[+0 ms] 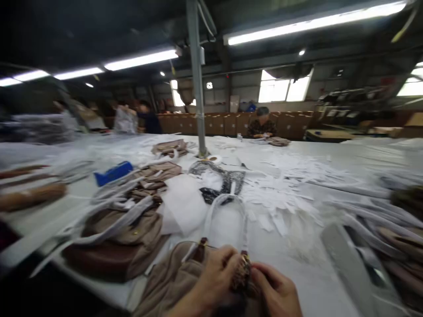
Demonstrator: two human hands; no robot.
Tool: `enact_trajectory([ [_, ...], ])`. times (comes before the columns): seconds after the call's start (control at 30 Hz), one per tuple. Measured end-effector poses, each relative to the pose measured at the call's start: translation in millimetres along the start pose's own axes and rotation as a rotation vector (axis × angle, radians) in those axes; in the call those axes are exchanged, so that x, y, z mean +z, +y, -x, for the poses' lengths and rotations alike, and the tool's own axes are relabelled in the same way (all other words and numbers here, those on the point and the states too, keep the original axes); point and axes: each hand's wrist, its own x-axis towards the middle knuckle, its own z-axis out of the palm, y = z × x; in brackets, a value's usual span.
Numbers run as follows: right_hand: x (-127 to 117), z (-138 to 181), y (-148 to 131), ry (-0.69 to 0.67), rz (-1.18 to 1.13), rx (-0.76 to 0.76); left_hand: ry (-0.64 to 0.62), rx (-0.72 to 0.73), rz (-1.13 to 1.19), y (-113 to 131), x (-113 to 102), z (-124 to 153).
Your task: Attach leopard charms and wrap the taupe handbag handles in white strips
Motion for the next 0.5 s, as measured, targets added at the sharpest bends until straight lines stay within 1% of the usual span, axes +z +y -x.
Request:
enact_trajectory([
  [0.03,-3.8,0.1,1.9,-0.004,-0.098,0.046,0.023,-0.024,0.014,-6.9,-3.6,-4.9],
  [0.1,-5.2,-3.6,6.0,-0.002,-0.175,0.108,0.032,-0.072,-0.007,-22.2,-9.3,-14.8],
  [0.17,-3.1,-9.3,10.3,0.050,-0.168,0.126,-0.006,-0.121,-0.004,-35.6,-11.8,-22.0],
  [0.23,-1.3,-14.2,13.7,0.093,-0.143,0.124,-0.048,-0.162,0.014,-43.1,-12.3,-25.5],
  [0.3,-0.6,-18.2,15.8,0.101,-0.130,0.118,-0.060,-0.180,0.019,-42.7,-12.3,-26.0],
  [0.37,-0.1,-22.7,16.8,0.100,-0.145,0.116,-0.071,-0.154,0.017,-35.6,-12.5,-24.9],
  [0.4,0.7,-25.3,17.0,0.096,-0.164,0.117,-0.098,-0.124,0.015,-30.7,-12.4,-24.1],
  [0.5,4.6,-34.9,15.8,0.074,-0.220,0.119,-0.250,0.012,0.003,-18.7,-10.8,-22.2],
])
